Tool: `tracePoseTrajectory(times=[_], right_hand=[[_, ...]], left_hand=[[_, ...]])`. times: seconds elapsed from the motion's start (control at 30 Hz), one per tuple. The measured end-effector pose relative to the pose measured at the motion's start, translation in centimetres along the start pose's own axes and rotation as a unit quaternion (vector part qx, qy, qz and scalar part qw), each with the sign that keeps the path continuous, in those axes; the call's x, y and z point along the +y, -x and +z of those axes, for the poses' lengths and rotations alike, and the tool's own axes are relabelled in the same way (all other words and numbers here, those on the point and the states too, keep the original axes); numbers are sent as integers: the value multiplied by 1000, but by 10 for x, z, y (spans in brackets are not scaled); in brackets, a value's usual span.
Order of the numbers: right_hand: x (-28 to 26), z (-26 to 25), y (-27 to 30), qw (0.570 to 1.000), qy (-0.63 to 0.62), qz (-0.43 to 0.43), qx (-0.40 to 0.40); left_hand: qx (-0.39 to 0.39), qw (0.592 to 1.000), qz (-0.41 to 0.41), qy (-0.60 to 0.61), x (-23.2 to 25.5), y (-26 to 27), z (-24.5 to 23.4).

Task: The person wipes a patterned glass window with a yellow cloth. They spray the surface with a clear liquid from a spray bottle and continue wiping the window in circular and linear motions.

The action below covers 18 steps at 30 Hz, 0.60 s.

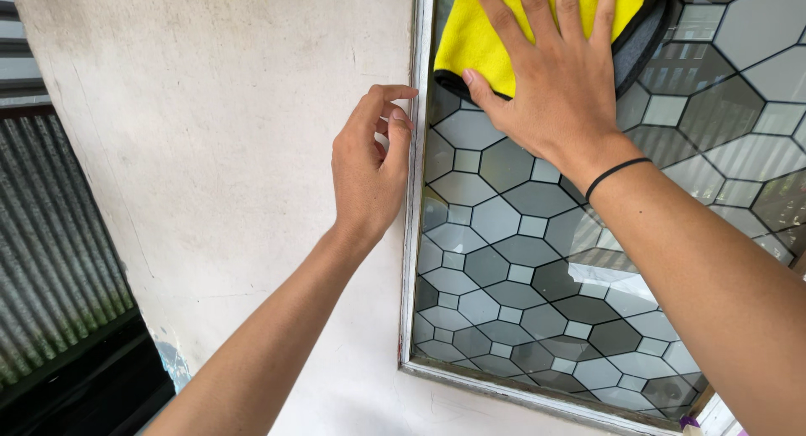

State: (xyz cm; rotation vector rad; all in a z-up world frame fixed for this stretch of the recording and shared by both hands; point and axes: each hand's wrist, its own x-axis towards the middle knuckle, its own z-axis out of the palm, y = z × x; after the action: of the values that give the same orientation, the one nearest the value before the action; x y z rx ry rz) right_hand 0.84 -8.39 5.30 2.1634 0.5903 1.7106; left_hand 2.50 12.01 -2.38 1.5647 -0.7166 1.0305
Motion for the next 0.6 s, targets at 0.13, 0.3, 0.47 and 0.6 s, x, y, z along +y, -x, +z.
tracePoseTrajectory(times=[0.13,0.3,0.47,0.6], right_hand=[[-13,1,18,998,0,7,-55],[-30,2,36,994,-28,24,-103],[-43,10,62,991,-30,11,-132],[-56,15,85,988,-35,8,-153]], left_hand=[[10,999,-11,35,-6,21,6],[-5,998,-38,48,-6,51,5],[-8,995,-88,54,-12,78,6],[-4,993,-96,74,-16,105,7]])
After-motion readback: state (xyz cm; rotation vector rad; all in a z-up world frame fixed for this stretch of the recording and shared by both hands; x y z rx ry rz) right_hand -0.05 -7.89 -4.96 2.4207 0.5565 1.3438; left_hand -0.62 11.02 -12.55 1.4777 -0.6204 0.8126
